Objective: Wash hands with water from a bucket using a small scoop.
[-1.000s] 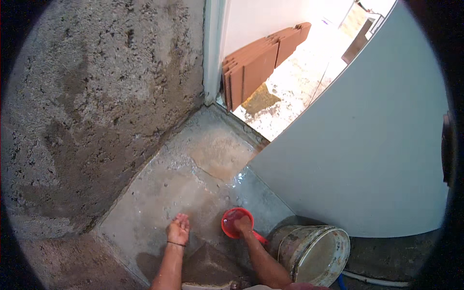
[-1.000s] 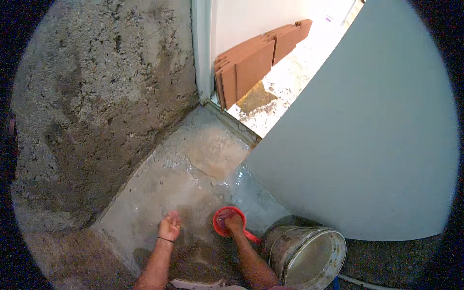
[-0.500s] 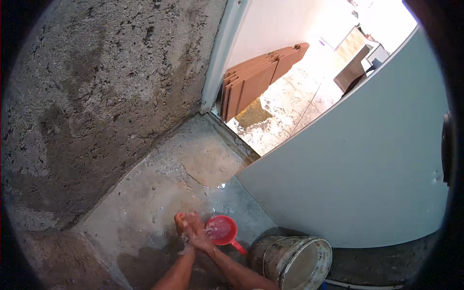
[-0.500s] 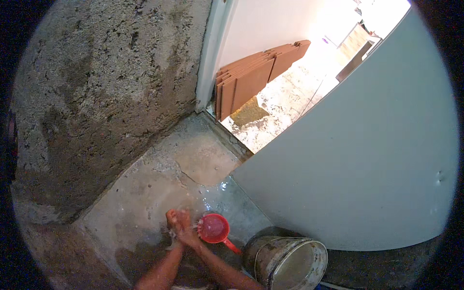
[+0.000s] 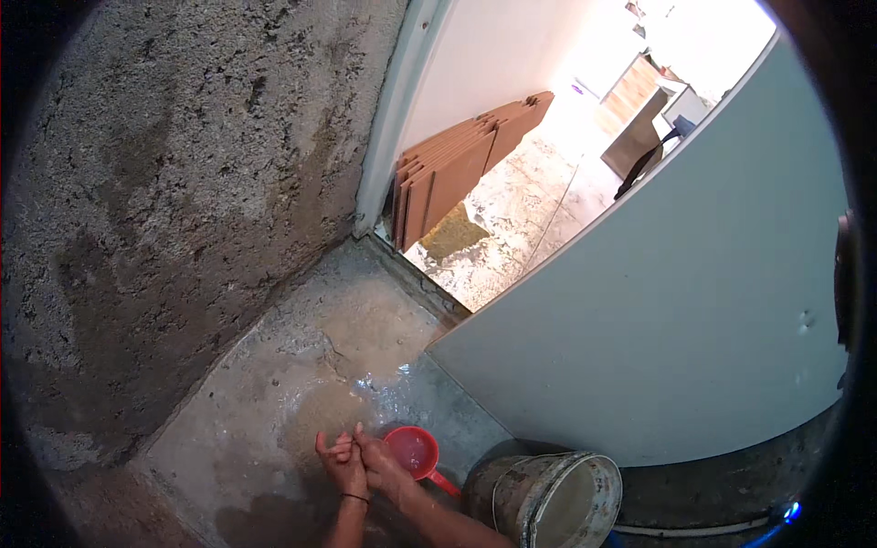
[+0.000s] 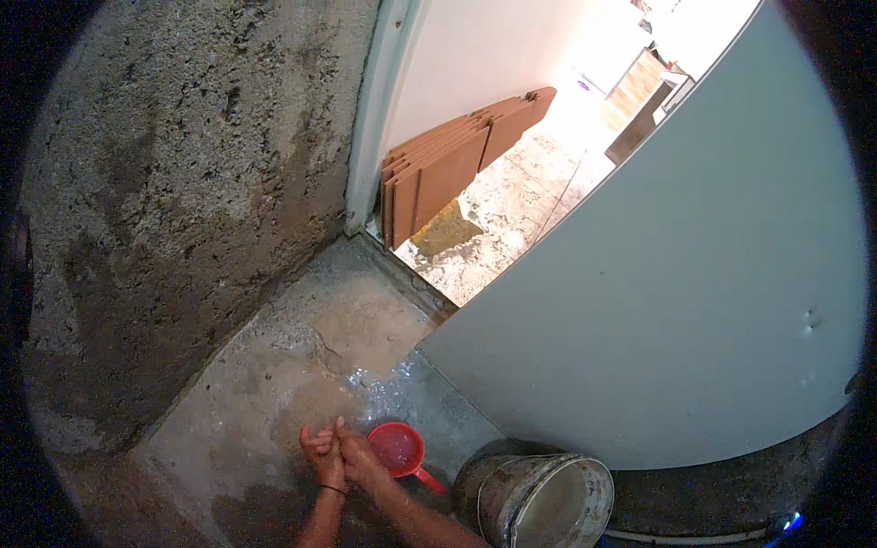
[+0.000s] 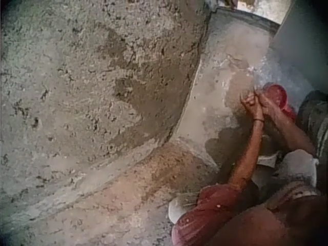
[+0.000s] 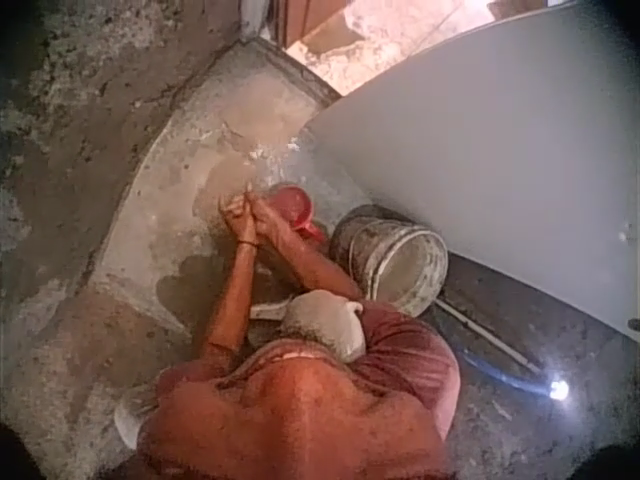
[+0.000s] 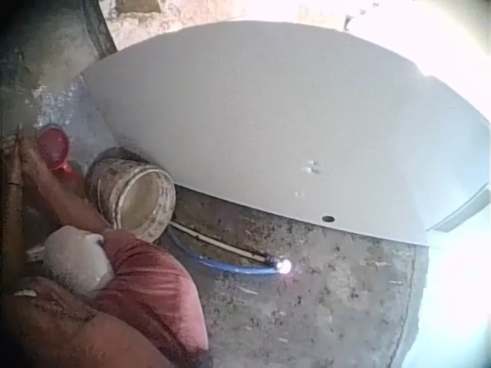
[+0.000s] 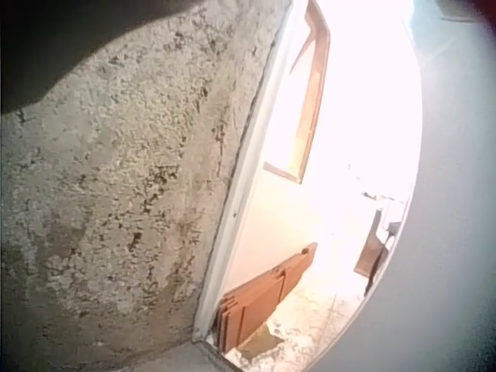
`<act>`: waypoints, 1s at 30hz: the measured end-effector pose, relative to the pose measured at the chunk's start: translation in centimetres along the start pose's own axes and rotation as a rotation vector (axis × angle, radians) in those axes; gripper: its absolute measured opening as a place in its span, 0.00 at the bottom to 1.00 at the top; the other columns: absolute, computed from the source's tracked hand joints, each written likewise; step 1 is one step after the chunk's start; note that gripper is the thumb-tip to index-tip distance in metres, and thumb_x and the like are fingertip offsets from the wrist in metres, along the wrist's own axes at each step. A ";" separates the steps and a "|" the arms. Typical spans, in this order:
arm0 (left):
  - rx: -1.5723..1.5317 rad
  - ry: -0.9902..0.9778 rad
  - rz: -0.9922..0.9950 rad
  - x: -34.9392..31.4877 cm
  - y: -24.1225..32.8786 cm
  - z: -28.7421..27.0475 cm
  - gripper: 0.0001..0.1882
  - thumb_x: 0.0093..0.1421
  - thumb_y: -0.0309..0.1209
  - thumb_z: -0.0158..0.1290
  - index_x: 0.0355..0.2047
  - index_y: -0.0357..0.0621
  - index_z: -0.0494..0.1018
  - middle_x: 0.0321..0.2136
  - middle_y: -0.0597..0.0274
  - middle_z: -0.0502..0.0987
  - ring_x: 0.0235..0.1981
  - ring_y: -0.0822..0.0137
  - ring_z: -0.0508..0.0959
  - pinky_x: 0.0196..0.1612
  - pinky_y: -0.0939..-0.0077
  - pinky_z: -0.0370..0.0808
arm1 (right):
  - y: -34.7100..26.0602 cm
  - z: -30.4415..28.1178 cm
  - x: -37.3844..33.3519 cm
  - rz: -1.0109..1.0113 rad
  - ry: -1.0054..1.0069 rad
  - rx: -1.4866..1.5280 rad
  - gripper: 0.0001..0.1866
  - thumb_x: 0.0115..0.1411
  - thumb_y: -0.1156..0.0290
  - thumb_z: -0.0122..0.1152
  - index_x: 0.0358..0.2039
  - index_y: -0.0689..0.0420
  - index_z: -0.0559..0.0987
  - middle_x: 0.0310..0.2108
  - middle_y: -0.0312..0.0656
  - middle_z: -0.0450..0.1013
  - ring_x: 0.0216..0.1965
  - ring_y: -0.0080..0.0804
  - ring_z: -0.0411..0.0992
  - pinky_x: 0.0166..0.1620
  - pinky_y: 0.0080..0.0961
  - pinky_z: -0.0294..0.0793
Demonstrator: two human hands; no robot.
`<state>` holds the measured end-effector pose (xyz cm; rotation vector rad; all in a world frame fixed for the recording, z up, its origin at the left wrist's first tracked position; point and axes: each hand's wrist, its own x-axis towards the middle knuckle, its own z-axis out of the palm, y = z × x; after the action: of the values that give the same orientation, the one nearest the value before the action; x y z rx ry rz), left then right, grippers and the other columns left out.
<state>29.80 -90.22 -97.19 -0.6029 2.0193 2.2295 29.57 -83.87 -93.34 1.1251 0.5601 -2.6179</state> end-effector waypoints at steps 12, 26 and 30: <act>0.028 -0.552 -0.058 -1.5 1.5 -1.1 0.36 0.66 0.34 0.56 0.69 0.45 0.52 0.53 0.58 0.75 0.44 0.75 0.75 0.48 0.83 0.72 | -3.6 -3.0 -0.1 -0.011 0.155 -0.035 0.20 0.71 0.60 0.49 0.30 0.61 0.80 0.21 0.43 0.77 0.19 0.36 0.76 0.24 0.29 0.79; -0.434 -0.191 -0.802 3.8 -2.5 -2.2 0.29 0.66 0.48 0.48 0.62 0.47 0.63 0.62 0.54 0.68 0.62 0.51 0.69 0.64 0.52 0.64 | -0.8 -28.2 4.1 -0.062 0.358 -0.061 0.15 0.68 0.59 0.50 0.43 0.54 0.80 0.43 0.45 0.80 0.42 0.47 0.79 0.54 0.48 0.76; -0.428 -0.086 -0.711 5.8 -2.4 -6.2 0.30 0.67 0.48 0.45 0.64 0.46 0.62 0.63 0.55 0.67 0.63 0.50 0.68 0.67 0.52 0.60 | 0.9 -4.2 -2.2 -0.115 -0.212 -0.158 0.23 0.70 0.63 0.46 0.54 0.69 0.74 0.55 0.52 0.73 0.61 0.49 0.68 0.67 0.46 0.62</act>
<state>26.66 -97.08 -101.73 -1.0341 1.0263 2.1441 34.08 -82.76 -94.60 0.7785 0.7885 -2.6886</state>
